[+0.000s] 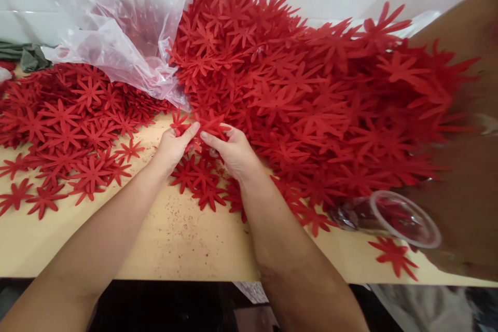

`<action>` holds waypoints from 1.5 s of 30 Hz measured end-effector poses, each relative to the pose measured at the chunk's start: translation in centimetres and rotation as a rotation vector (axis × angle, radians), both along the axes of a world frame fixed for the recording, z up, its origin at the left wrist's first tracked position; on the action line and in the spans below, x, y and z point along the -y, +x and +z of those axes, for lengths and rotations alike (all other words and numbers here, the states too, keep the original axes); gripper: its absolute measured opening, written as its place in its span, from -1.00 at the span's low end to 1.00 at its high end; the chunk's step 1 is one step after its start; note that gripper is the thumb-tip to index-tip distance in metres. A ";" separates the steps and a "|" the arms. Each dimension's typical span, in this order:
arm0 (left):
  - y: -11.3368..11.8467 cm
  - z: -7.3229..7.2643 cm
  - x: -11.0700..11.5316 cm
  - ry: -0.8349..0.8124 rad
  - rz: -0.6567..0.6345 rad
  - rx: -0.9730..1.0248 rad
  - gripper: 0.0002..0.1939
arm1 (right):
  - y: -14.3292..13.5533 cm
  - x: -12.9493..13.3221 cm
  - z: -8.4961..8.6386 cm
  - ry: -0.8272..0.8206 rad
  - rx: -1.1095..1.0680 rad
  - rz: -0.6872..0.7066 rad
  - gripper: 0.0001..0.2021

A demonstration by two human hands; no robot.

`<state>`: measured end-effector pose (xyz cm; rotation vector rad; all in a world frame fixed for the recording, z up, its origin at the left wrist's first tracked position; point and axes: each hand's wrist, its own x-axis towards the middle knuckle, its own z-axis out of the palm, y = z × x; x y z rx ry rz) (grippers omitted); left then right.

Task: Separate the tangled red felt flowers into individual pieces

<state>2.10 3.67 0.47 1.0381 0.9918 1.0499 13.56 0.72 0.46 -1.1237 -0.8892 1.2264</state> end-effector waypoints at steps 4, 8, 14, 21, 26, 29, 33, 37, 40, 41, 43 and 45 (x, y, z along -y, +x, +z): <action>-0.2 -0.4 -0.2 0.026 -0.046 0.012 -0.79 | 0.7 -0.8 -0.9 -0.005 -0.014 -0.209 -0.79; -0.3 -0.6 -0.2 0.003 -0.077 0.078 -0.78 | 1.4 -1.4 -1.3 -0.030 -0.013 -0.341 -0.88; -0.1 -0.8 -0.1 0.044 -0.158 0.049 -0.68 | 0.8 -1.0 -0.8 0.007 0.004 -0.179 -0.92; 0.2 -0.4 0.2 0.164 -0.343 -0.079 -0.58 | 0.5 -0.4 -0.3 0.096 0.058 0.015 -0.67; -0.1 0.0 0.1 0.151 -0.436 -0.079 -0.67 | 0.7 -0.5 -0.3 0.125 0.020 -0.041 -0.67; -0.5 0.0 0.0 0.031 -0.432 -0.021 -0.69 | 0.9 -0.8 -0.5 0.144 -0.006 -0.156 -0.74; -0.7 -0.3 -0.2 -0.070 -0.350 -0.006 -0.71 | 1.3 -1.3 -0.8 0.114 0.006 -0.322 -0.79; -0.4 -0.4 -0.1 -0.050 -0.304 0.001 -0.68 | 1.3 -1.4 -0.8 0.122 -0.024 -0.253 -0.79; 0.0 -0.6 0.1 -0.004 -0.247 0.073 -0.66 | 1.1 -1.3 -0.8 0.131 -0.023 -0.249 -0.79; 0.1 -0.7 0.1 0.012 -0.226 0.091 -0.68 | 1.0 -1.3 -0.8 0.127 -0.010 -0.256 -0.79; 0.3 -0.8 0.2 0.034 -0.167 0.099 -0.74 | 0.9 -1.3 -0.9 0.120 0.025 -0.247 -0.81; 0.5 -0.9 0.1 0.051 -0.104 0.078 -0.81 | 0.9 -1.3 -1.0 0.129 0.069 -0.209 -0.82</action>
